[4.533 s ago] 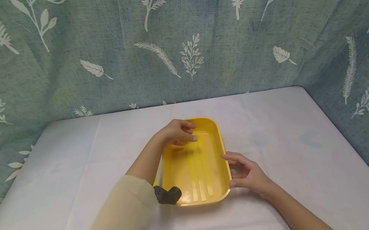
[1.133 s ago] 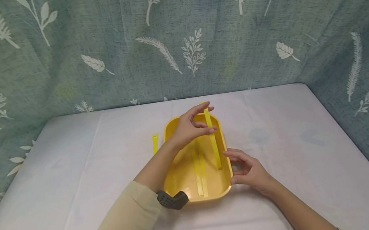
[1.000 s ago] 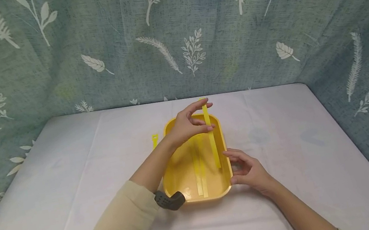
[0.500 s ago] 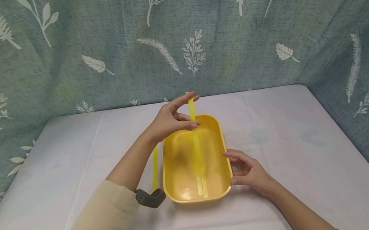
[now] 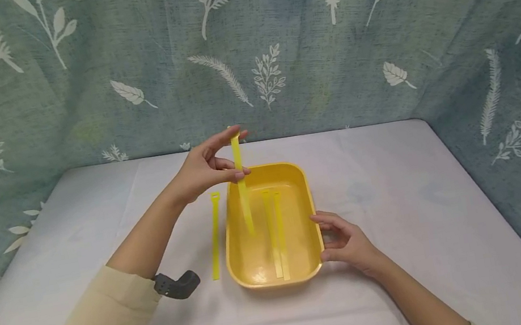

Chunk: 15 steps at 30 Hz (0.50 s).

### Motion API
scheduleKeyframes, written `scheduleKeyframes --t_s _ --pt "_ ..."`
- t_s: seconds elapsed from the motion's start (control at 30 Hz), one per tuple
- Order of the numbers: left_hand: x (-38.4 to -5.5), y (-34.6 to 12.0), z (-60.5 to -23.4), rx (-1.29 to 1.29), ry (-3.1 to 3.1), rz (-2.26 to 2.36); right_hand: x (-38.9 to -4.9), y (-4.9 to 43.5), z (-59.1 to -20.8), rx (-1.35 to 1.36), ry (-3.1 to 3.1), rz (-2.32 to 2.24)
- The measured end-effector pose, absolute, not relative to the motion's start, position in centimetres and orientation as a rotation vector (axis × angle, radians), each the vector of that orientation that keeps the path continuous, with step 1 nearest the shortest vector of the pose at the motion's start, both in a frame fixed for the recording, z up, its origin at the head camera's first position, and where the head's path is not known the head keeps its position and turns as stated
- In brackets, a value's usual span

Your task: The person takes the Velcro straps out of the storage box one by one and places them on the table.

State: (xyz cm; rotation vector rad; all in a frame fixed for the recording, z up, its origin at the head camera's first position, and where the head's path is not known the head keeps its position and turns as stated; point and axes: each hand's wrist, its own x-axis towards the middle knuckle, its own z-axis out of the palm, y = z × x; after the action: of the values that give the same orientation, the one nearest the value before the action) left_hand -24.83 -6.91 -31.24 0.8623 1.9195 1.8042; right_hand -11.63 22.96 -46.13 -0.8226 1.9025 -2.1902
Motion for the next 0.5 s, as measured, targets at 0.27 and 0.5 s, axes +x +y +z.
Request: scheduleKeyframes --t_s 0.27,0.5 --pt "-24.1 -8.9 -30.5 0.865 1.955 1.799 -11.7 23.0 -46.1 -0.799 1.871 -2.197" --pt "-23.9 -10.6 -30.8 0.86 1.99 1.794 -11.7 23.2 -46.2 -0.805 1.87 -2.192"
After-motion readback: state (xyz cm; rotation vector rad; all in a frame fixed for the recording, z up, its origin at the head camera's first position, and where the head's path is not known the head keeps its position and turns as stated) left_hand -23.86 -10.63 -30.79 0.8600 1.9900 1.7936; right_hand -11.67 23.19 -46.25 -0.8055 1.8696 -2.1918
